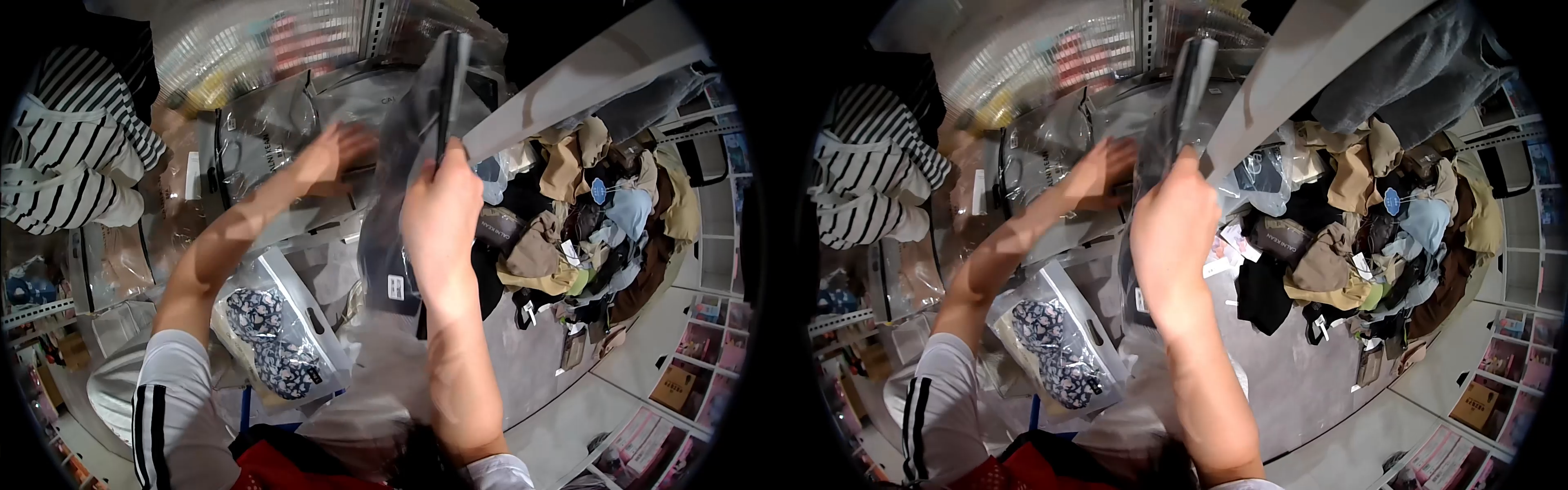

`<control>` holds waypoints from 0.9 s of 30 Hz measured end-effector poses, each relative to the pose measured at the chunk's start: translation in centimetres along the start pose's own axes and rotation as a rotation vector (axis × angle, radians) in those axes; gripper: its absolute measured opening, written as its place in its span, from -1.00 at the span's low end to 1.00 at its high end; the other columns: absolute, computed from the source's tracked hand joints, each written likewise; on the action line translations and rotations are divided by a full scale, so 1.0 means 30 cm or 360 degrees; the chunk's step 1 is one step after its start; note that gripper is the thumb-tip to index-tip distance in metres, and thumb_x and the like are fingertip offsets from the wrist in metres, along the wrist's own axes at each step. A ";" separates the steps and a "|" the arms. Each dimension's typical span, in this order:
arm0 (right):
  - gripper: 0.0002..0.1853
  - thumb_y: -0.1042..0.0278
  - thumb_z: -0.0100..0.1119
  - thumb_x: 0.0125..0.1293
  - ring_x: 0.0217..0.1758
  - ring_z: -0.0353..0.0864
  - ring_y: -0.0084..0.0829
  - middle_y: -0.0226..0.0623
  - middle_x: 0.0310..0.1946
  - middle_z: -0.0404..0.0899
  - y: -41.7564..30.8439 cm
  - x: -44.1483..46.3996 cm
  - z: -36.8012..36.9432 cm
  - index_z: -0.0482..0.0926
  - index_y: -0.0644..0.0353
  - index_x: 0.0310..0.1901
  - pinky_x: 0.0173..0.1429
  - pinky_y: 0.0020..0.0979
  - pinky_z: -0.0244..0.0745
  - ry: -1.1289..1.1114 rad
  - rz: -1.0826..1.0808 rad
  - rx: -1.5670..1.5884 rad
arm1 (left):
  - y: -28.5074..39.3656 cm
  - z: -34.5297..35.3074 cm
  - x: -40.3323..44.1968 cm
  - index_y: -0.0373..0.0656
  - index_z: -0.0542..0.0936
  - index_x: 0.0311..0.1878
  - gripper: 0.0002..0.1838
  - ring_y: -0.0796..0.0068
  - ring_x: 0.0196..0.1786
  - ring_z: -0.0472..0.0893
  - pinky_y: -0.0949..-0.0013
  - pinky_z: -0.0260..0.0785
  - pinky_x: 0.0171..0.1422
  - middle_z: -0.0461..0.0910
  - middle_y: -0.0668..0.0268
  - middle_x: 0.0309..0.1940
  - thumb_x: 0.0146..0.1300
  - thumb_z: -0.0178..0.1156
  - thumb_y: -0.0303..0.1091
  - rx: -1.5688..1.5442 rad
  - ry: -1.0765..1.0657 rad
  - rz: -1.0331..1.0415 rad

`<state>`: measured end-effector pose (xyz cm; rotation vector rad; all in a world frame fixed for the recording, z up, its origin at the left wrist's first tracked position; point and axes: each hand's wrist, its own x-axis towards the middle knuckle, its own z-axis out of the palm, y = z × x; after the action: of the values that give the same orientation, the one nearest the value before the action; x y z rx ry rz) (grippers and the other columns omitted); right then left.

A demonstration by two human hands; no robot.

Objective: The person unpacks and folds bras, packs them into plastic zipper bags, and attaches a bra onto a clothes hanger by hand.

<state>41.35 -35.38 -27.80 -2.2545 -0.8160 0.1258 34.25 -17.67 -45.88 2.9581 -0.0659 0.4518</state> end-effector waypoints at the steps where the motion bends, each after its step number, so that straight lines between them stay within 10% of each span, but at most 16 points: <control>1: -0.80 0.58 -0.09 0.14 -0.36 0.49 0.12 0.18 -0.53 0.48 0.005 0.006 0.002 0.39 0.46 -0.20 -0.31 -0.11 0.35 0.0067 -0.0024 0.0083 | 0.027 0.024 0.027 -0.16 0.21 0.21 -0.29 0.08 0.19 0.29 0.25 0.10 0.29 0.14 0.13 0.25 -0.12 0.14 -0.39 0.0138 -0.0164 0.0039; 5: -0.82 0.57 -0.08 0.15 -0.37 0.48 0.13 0.17 -0.52 0.48 0.000 0.020 -0.015 0.40 0.46 -0.22 -0.30 -0.14 0.35 0.0204 0.0043 0.0104 | -0.004 0.031 0.102 -0.12 0.43 0.06 -0.41 0.20 -0.02 0.51 0.38 0.31 0.07 0.47 0.18 0.02 -0.16 -0.08 -0.68 -0.0598 -0.0145 -0.0525; 12: -0.85 0.59 -0.10 0.12 -0.38 0.49 0.14 0.17 -0.54 0.48 0.025 0.008 -0.046 0.39 0.44 -0.27 -0.28 -0.09 0.40 0.0129 -0.0016 0.0053 | -0.094 -0.356 0.026 -0.16 0.58 -0.12 -0.46 0.52 -0.13 0.54 0.56 0.33 -0.08 0.57 0.21 -0.13 -0.08 -0.29 -0.72 -0.1239 0.1077 -0.1496; 16: -0.85 0.59 -0.10 0.11 -0.35 0.49 0.11 0.15 -0.51 0.49 0.021 0.007 -0.044 0.40 0.44 -0.28 -0.26 -0.12 0.37 0.0102 -0.0011 -0.0018 | 0.130 -0.588 -0.140 -0.21 0.56 -0.10 -0.44 0.36 0.14 0.40 0.41 0.30 0.11 0.50 0.20 -0.02 -0.10 -0.33 -0.75 -0.0366 0.1703 -0.0816; 22: -0.77 0.54 -0.11 0.10 -0.15 0.46 0.09 0.16 -0.34 0.51 0.032 -0.010 -0.030 0.43 0.40 -0.19 -0.10 -0.13 0.35 -0.0118 0.0085 -0.0254 | 0.300 -0.263 -0.479 -0.12 0.24 0.19 -0.39 0.03 0.31 0.12 0.04 0.02 0.34 0.14 0.13 0.26 -0.02 -0.09 -0.68 0.0546 -0.0163 -0.1326; 27: -0.76 0.55 -0.11 0.07 -0.17 0.49 0.07 0.15 -0.35 0.52 0.031 -0.039 -0.040 0.43 0.36 -0.20 -0.07 -0.14 0.39 -0.0174 0.0065 -0.0268 | 0.302 -0.052 -0.613 -0.12 0.38 0.12 -0.47 0.06 0.22 0.28 0.19 0.25 0.21 0.27 0.13 0.19 -0.02 -0.05 -0.62 0.0572 -0.0171 -0.1397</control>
<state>41.29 -37.28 -27.70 -2.4413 -0.8665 0.2080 15.65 -25.99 -48.66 2.9229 1.3528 0.1780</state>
